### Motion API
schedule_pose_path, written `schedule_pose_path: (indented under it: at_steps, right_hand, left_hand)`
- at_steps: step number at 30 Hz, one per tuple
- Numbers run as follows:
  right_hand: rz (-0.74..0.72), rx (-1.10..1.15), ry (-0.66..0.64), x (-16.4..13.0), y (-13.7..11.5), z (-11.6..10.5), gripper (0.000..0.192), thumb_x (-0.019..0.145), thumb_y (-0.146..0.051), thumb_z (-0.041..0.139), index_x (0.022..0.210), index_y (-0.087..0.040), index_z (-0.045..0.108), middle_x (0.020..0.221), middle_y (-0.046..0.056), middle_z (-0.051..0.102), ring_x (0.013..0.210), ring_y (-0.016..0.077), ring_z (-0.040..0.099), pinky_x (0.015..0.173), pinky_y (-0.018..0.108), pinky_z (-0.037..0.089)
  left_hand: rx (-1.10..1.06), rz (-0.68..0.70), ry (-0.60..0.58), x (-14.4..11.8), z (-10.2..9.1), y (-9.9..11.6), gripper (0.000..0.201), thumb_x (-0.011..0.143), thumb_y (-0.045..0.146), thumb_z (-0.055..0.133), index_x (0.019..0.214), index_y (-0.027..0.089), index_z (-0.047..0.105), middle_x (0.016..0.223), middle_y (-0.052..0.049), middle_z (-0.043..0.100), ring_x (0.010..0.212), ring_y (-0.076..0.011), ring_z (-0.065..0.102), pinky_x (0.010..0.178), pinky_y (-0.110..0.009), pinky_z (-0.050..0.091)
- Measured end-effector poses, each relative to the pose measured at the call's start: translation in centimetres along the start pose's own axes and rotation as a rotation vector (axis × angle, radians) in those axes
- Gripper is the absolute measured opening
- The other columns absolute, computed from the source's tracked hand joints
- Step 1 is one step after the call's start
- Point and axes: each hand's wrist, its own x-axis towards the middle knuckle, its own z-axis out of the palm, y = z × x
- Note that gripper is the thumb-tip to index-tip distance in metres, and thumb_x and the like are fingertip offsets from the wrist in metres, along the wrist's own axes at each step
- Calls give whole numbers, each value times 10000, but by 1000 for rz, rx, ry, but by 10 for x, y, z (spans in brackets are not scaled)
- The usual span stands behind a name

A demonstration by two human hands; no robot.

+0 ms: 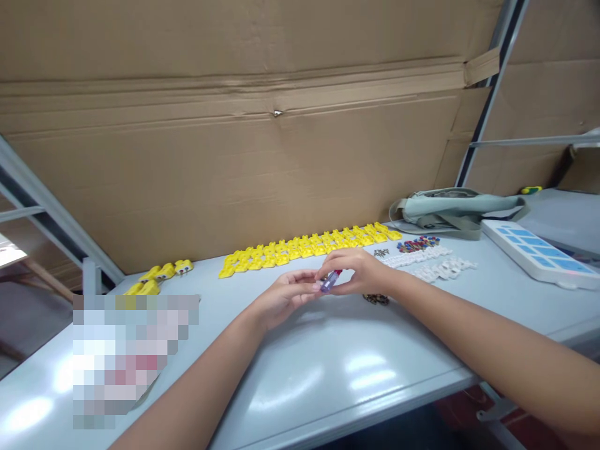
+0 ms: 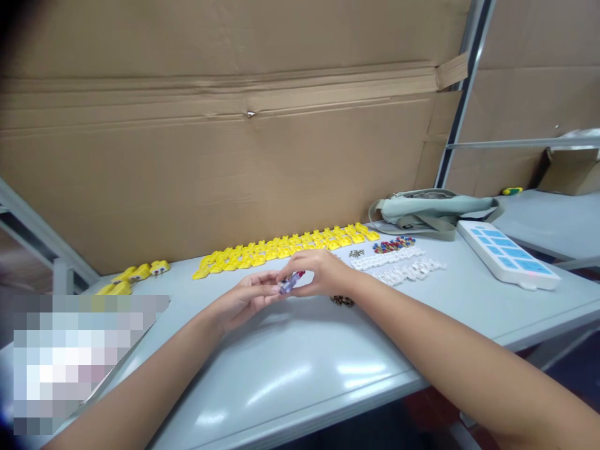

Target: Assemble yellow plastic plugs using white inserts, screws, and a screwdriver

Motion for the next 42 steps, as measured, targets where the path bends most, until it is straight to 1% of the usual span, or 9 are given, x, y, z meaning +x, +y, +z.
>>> schedule_pose_path:
  at_steps: [7, 12, 17, 21, 26, 30, 37, 40, 42]
  right_hand:
    - [47, 238, -66, 5, -11, -7, 214, 774, -262, 614, 973, -185, 633, 954, 53, 657, 865, 127, 601, 806, 294, 477]
    - [110, 211, -56, 3, -10, -7, 235, 741, -270, 658, 963, -194, 669, 956, 62, 586, 886, 133, 558, 812, 302, 459]
    - [206, 263, -42, 2, -10, -5, 202, 767, -216, 606, 963, -186, 644, 828, 30, 632, 741, 105, 575, 699, 248, 464]
    - [357, 323, 50, 2, -12, 1, 333, 681, -137, 617, 1011, -157, 570, 731, 4, 639, 647, 97, 584, 617, 217, 457]
    - [437, 311, 74, 3, -13, 4, 209, 599, -69, 573, 782, -150, 635, 741, 17, 653, 636, 96, 584, 594, 202, 451]
    - [411, 241, 63, 3, -14, 4, 228, 539, -84, 597, 753, -151, 639, 712, 5, 651, 626, 101, 575, 585, 198, 439]
    - [289, 57, 105, 9, -26, 13, 421, 587, -157, 606, 1007, -164, 643, 707, -1, 651, 578, 89, 529, 556, 195, 391]
    - [267, -12, 138, 12, -31, 18, 371, 628, -158, 578, 993, -183, 644, 789, 16, 666, 624, 97, 545, 590, 203, 394]
    - [266, -45, 146, 13, -31, 20, 297, 643, -166, 575, 930, -183, 649, 764, 14, 659, 616, 100, 539, 590, 204, 389]
  left_hand:
    - [-63, -9, -69, -3, 6, 6, 215, 685, 95, 642, 894, 141, 671, 972, -62, 644, 921, -159, 568, 879, -282, 410]
    - [-66, -26, -82, -4, 5, 4, 165, 683, 117, 662, 847, 131, 672, 897, -56, 636, 841, -143, 572, 837, -277, 419]
    - [-23, 40, 26, -1, 4, 0, 148, 622, 150, 741, 747, 144, 663, 798, -21, 627, 810, -132, 564, 823, -285, 396]
    - [59, 103, 137, 2, 4, -1, 203, 540, 184, 794, 691, 151, 662, 729, 2, 620, 714, -110, 547, 757, -274, 393]
    - [188, 89, 188, 1, 4, -1, 280, 479, 163, 811, 718, 149, 667, 719, -12, 643, 672, -125, 566, 689, -280, 414]
    - [193, 107, 205, 0, 4, 1, 301, 471, 139, 804, 733, 147, 655, 725, -8, 647, 674, -123, 579, 703, -280, 427]
    - [12, 119, 206, 3, 7, 1, 390, 531, 145, 789, 887, 137, 630, 895, -61, 677, 855, -171, 618, 840, -308, 424]
    - [-56, 138, 227, 4, 10, 0, 383, 555, 134, 781, 903, 136, 620, 891, -52, 673, 866, -161, 613, 861, -295, 417]
    - [-89, 138, 252, 4, 12, -1, 373, 555, 122, 779, 891, 143, 618, 859, -34, 670, 845, -151, 612, 860, -293, 415]
